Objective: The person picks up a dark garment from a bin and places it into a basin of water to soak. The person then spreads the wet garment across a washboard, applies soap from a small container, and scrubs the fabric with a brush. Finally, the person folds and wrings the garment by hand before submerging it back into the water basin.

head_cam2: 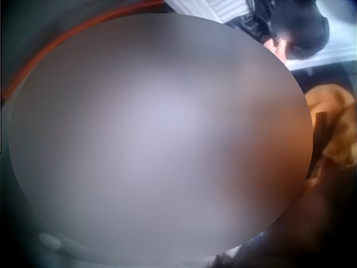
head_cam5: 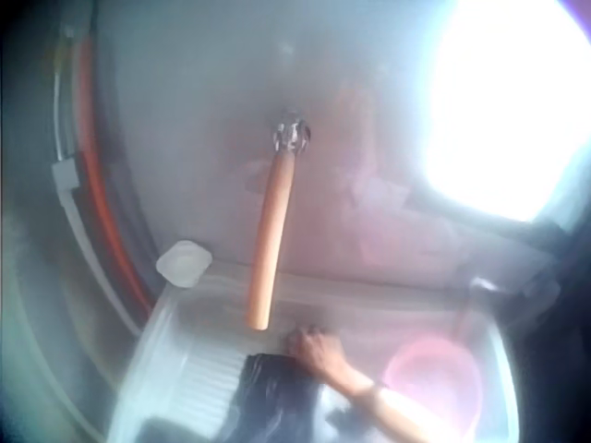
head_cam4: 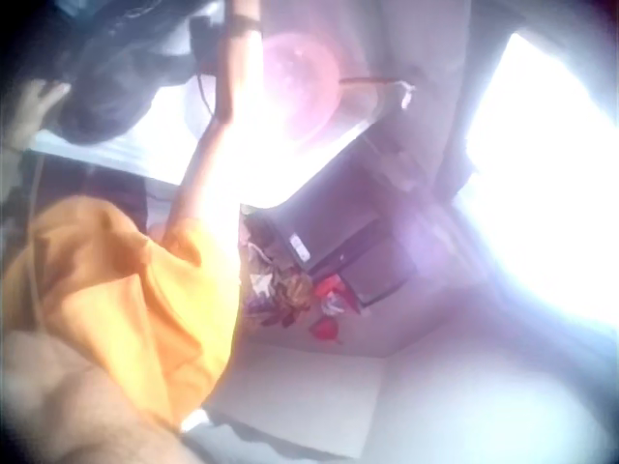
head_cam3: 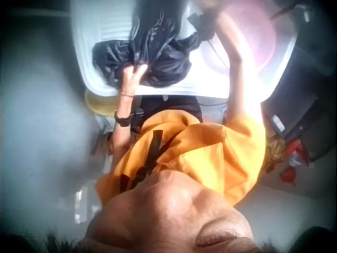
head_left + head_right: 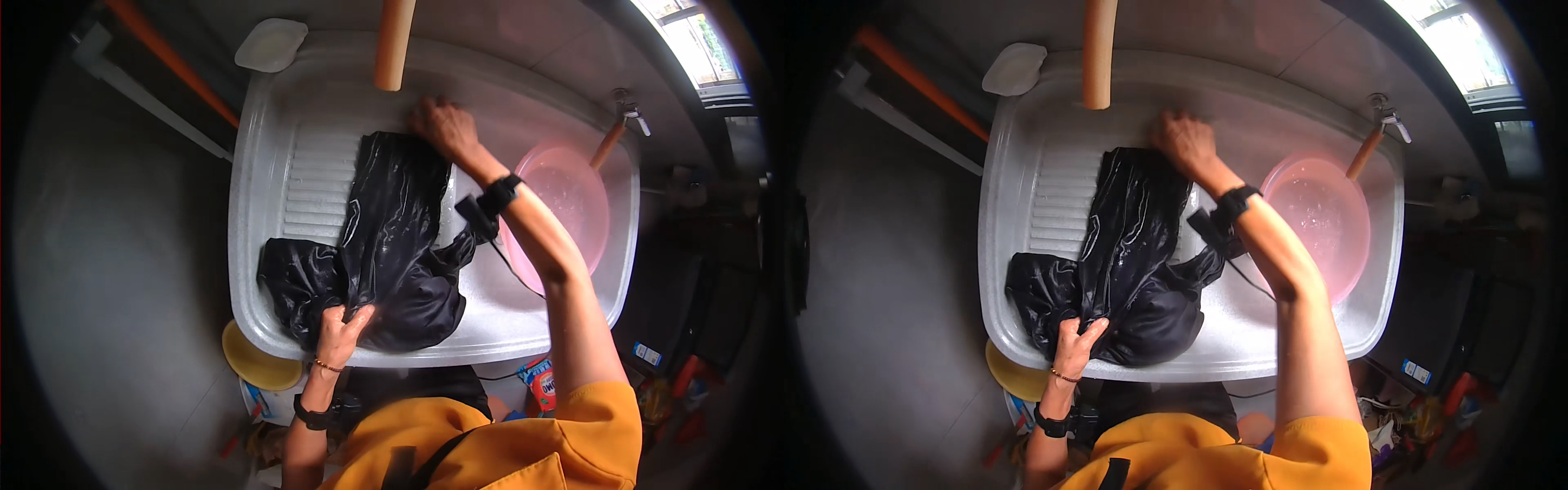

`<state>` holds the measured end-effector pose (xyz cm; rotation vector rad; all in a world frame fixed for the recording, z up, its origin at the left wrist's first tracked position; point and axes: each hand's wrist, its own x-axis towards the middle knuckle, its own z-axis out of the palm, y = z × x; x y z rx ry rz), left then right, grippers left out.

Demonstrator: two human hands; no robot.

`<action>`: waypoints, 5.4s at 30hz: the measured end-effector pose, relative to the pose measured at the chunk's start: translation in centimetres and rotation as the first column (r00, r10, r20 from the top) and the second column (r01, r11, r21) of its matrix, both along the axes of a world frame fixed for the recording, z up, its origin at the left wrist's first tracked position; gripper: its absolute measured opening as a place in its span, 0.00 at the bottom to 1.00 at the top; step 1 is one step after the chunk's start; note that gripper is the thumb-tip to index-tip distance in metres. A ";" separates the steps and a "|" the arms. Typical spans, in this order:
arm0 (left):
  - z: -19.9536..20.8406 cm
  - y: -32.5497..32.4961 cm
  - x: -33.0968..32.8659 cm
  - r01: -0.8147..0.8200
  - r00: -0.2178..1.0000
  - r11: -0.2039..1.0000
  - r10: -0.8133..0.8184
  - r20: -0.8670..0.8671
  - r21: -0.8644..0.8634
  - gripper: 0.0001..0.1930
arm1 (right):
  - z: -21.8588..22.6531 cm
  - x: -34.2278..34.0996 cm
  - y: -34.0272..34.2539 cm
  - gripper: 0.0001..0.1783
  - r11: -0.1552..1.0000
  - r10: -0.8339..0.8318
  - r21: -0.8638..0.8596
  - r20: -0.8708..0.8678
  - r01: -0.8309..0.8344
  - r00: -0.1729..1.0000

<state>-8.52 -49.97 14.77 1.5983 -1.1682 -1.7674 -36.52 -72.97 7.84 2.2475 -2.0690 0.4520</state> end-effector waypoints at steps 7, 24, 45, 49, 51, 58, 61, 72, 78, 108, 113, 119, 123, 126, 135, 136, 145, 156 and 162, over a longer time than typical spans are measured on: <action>-1.6 -0.2 0.3 0.124 0.984 0.992 -0.120 0.131 -0.024 0.11 | 2.5 10.1 8.9 0.16 0.822 0.535 0.082 0.232 -0.564 0.813; -2.5 0.2 -0.3 0.099 0.985 0.990 -0.083 0.153 -0.100 0.14 | 0.3 1.7 0.8 0.15 0.993 0.050 0.099 0.090 -0.059 0.995; -1.9 -0.1 -0.2 0.033 0.992 0.999 -0.032 0.119 -0.007 0.13 | 7.8 -1.9 -3.6 0.28 0.941 0.155 -0.273 -0.174 -0.199 0.972; -1.5 -0.6 -0.5 0.018 0.997 1.000 -0.016 0.078 -0.017 0.12 | 6.5 -5.4 -7.4 0.29 0.840 0.116 -0.454 -0.382 -0.295 0.917; -1.3 -0.8 -0.5 0.063 0.992 0.998 -0.064 0.105 0.013 0.11 | 5.0 -6.6 -7.7 0.25 0.869 0.026 -0.453 -0.360 -0.199 0.933; -1.7 -0.4 -0.3 0.004 0.999 1.000 -0.005 0.053 0.023 0.10 | 8.4 -4.7 -1.9 0.28 0.883 0.119 -0.453 -0.036 -0.122 0.992; -1.6 -0.5 -0.2 -0.018 0.999 1.000 0.018 0.042 0.013 0.11 | 6.7 -2.7 6.4 0.22 0.996 0.044 -0.092 0.396 -0.008 0.917; -2.2 -0.8 -0.6 0.009 0.999 1.000 -0.008 0.033 -0.027 0.10 | -6.1 -2.5 22.5 0.13 0.503 -0.838 0.859 0.512 0.093 -0.189; -2.6 -0.4 0.1 -0.008 0.997 1.000 0.009 0.070 -0.013 0.12 | 6.9 1.2 21.0 0.10 0.848 -0.517 0.530 0.821 -0.013 -0.244; -4.2 -2.5 -7.9 0.724 0.387 0.660 -0.150 0.910 -0.200 0.35 | 5.0 7.8 20.8 0.18 0.935 0.226 0.156 0.428 -0.318 0.875; -4.9 -3.6 -8.2 0.653 0.493 0.715 -0.151 0.857 -0.249 0.35 | 4.7 8.7 17.1 0.23 0.874 0.149 0.381 0.381 -0.302 0.913; -6.0 -4.0 -8.2 0.711 0.429 0.684 -0.239 0.871 -0.162 0.30 | 4.0 9.4 14.4 0.26 0.831 -0.067 0.535 0.371 -0.154 0.926; -9.5 -4.0 -6.9 0.756 0.310 0.626 -0.086 0.947 -0.191 0.32 | 3.8 9.9 13.6 0.26 0.867 -0.089 0.484 0.379 -0.115 0.921; -8.2 -6.4 -5.1 0.600 0.751 0.672 -0.286 0.595 -0.434 0.29 | 4.6 7.8 12.4 0.26 0.807 -0.170 0.582 0.385 -0.096 0.907; -6.8 -10.8 -7.0 0.561 0.753 0.733 -0.259 0.605 -0.385 0.27 | 1.2 2.9 13.9 0.30 0.963 -0.056 0.211 0.765 -0.168 0.641; -6.4 -10.2 -7.0 0.556 0.750 0.745 -0.259 0.608 -0.369 0.27 | 4.6 3.9 15.3 0.26 0.927 -0.267 0.368 0.528 0.066 0.806; 1.5 -1.1 -4.4 0.574 0.785 0.618 -0.230 0.575 -0.537 0.28 | 7.9 7.4 27.9 0.25 0.967 0.010 0.170 0.718 -0.189 0.696; -3.1 -3.0 -5.3 0.597 0.765 0.593 -0.219 0.606 -0.540 0.13 | 4.0 8.9 22.8 0.11 0.986 0.075 0.094 0.500 -0.140 0.863; -3.8 -6.1 -6.1 0.509 0.836 0.630 -0.202 0.510 -0.586 0.10 | 3.4 8.4 19.0 0.12 0.962 0.050 0.198 0.544 -0.187 0.837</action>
